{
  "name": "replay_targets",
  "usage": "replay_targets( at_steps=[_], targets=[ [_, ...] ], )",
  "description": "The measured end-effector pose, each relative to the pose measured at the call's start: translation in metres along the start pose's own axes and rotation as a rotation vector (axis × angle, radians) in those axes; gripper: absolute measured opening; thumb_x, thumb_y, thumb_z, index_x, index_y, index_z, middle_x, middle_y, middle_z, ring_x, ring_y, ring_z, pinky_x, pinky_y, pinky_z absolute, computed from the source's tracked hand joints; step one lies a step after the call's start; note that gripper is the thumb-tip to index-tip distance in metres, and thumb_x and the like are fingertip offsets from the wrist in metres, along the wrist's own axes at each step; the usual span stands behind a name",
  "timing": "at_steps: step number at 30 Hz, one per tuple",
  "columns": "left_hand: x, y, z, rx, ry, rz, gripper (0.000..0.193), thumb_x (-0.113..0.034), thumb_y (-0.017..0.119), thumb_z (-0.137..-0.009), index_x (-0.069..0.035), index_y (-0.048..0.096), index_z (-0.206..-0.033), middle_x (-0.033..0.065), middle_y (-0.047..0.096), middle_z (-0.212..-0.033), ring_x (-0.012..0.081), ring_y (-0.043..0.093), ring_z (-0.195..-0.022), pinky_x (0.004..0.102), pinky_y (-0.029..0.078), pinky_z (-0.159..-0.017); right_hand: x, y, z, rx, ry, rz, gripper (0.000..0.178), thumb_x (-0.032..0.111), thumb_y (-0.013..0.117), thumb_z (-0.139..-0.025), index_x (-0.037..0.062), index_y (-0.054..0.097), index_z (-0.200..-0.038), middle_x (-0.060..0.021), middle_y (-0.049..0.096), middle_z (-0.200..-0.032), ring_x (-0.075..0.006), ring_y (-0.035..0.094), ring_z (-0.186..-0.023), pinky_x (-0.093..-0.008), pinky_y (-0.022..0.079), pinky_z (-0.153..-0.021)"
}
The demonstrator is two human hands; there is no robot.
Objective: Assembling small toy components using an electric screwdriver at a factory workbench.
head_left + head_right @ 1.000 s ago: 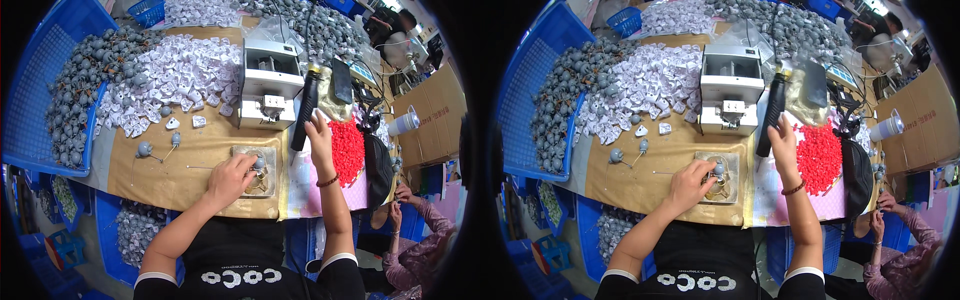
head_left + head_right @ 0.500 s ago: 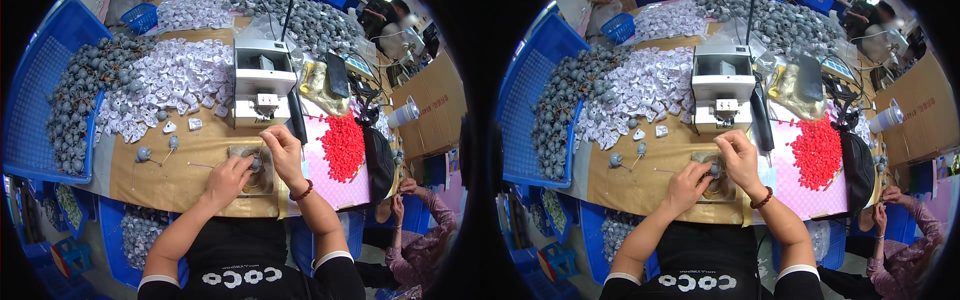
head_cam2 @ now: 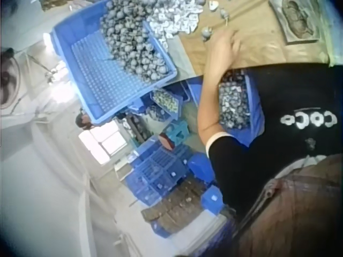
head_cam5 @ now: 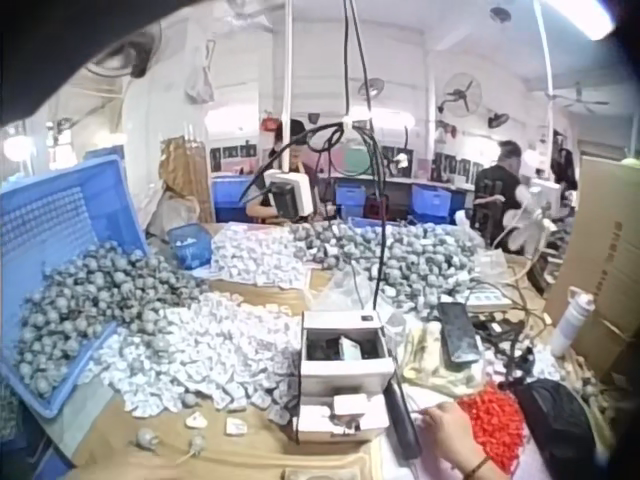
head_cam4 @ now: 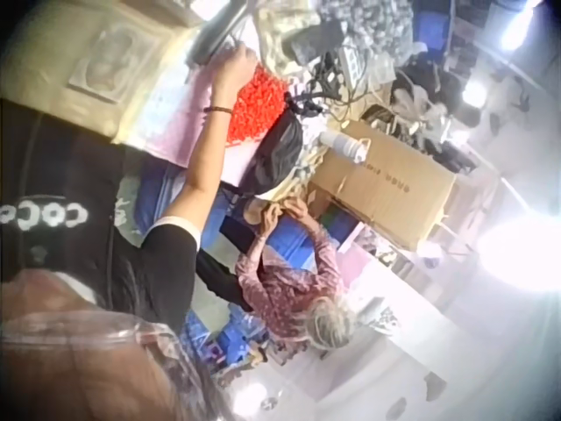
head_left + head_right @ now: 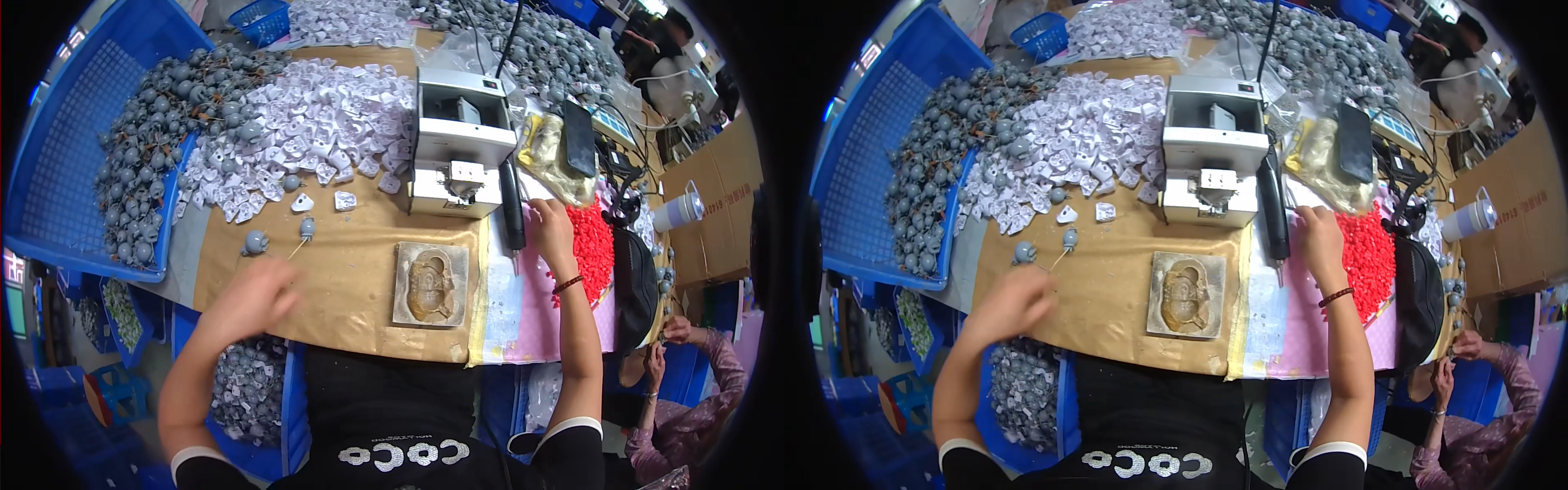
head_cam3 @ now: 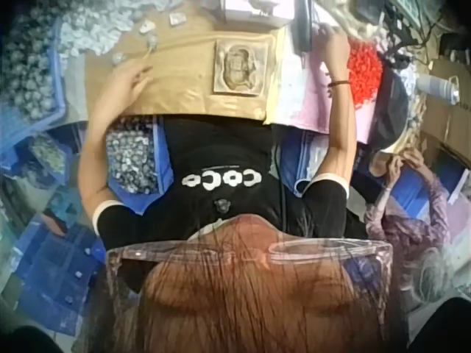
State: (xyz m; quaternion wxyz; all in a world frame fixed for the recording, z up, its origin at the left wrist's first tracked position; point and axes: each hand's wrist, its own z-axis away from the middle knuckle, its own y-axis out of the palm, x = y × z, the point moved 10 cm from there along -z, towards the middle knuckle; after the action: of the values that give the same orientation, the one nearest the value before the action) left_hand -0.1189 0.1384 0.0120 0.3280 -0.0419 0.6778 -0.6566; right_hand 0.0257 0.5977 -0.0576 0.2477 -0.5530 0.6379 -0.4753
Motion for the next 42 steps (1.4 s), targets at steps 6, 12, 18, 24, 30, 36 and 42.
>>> replay_targets(
  at_steps=[6,12,18,24,30,36,42],
  targets=[
    [0.013,0.017,-0.113,-0.447,0.026,-0.143,0.037,-0.011,0.077,-0.082,-0.004,0.067,-0.117,0.0163,0.061,-0.112,0.0364,0.055,-0.110,0.0449,0.049,-0.090,0.002,0.012,-0.004,0.005,-0.059,0.098,0.006,0.010,0.066,-0.091,0.0077,0.069,-0.095,-0.0142,0.063,-0.086,-0.0353,0.062,-0.086,-0.0464,0.051,-0.074],
    [0.006,0.033,-0.129,-0.401,0.054,-0.081,0.033,-0.011,0.079,-0.081,-0.005,0.068,-0.111,0.0129,0.063,-0.108,0.0339,0.059,-0.104,0.0453,0.050,-0.091,-0.005,0.016,-0.008,-0.007,-0.066,0.142,0.006,0.012,0.065,-0.091,0.0077,0.067,-0.094,-0.0143,0.061,-0.084,-0.0358,0.062,-0.085,-0.0470,0.051,-0.074],
    [-0.119,0.057,-0.109,-0.175,0.309,0.309,0.029,-0.012,0.080,-0.078,-0.006,0.069,-0.104,0.0099,0.065,-0.108,0.0317,0.058,-0.111,0.0421,0.049,-0.096,-0.018,0.020,-0.010,-0.006,-0.026,0.099,0.005,0.011,0.067,-0.089,0.0056,0.066,-0.089,-0.0145,0.062,-0.081,-0.0341,0.063,-0.080,-0.0453,0.052,-0.072],
    [-0.125,0.091,-0.108,-0.197,0.210,0.201,0.039,-0.016,0.083,-0.076,-0.008,0.069,-0.111,0.0113,0.059,-0.122,0.0340,0.051,-0.123,0.0471,0.046,-0.101,0.015,-0.022,-0.006,0.015,0.152,-0.493,0.009,0.004,0.075,-0.088,0.0013,0.069,-0.094,-0.0094,0.069,-0.084,-0.0181,0.067,-0.071,-0.0306,0.055,-0.065],
    [-0.094,0.070,-0.096,-0.288,0.162,0.294,0.062,-0.021,0.084,-0.078,-0.014,0.061,-0.134,0.0168,0.051,-0.141,0.0399,0.043,-0.133,0.0483,0.037,-0.113,0.187,-0.032,0.031,0.161,-0.357,-0.739,0.022,0.002,0.082,-0.080,0.0047,0.069,-0.098,-0.0060,0.069,-0.091,-0.0202,0.068,-0.077,-0.0326,0.055,-0.067],
    [0.043,-0.002,-0.038,-0.410,-0.138,-0.097,0.068,-0.011,0.081,-0.075,-0.010,0.057,-0.139,0.0196,0.046,-0.147,0.0432,0.039,-0.136,0.0514,0.033,-0.117,0.221,-0.023,0.062,0.027,-0.648,-0.432,0.024,0.010,0.080,-0.076,0.0073,0.068,-0.097,-0.0060,0.067,-0.097,-0.0244,0.063,-0.089,-0.0366,0.049,-0.074],
    [0.154,0.034,0.012,-0.277,-0.221,0.081,0.048,0.001,0.076,-0.077,-0.003,0.063,-0.123,0.0180,0.058,-0.129,0.0398,0.057,-0.117,0.0461,0.046,-0.101,0.226,-0.015,0.067,0.051,-0.620,-0.394,0.026,0.014,0.078,-0.078,0.0093,0.066,-0.101,-0.0049,0.063,-0.103,-0.0257,0.061,-0.098,-0.0385,0.049,-0.080]
  ],
)
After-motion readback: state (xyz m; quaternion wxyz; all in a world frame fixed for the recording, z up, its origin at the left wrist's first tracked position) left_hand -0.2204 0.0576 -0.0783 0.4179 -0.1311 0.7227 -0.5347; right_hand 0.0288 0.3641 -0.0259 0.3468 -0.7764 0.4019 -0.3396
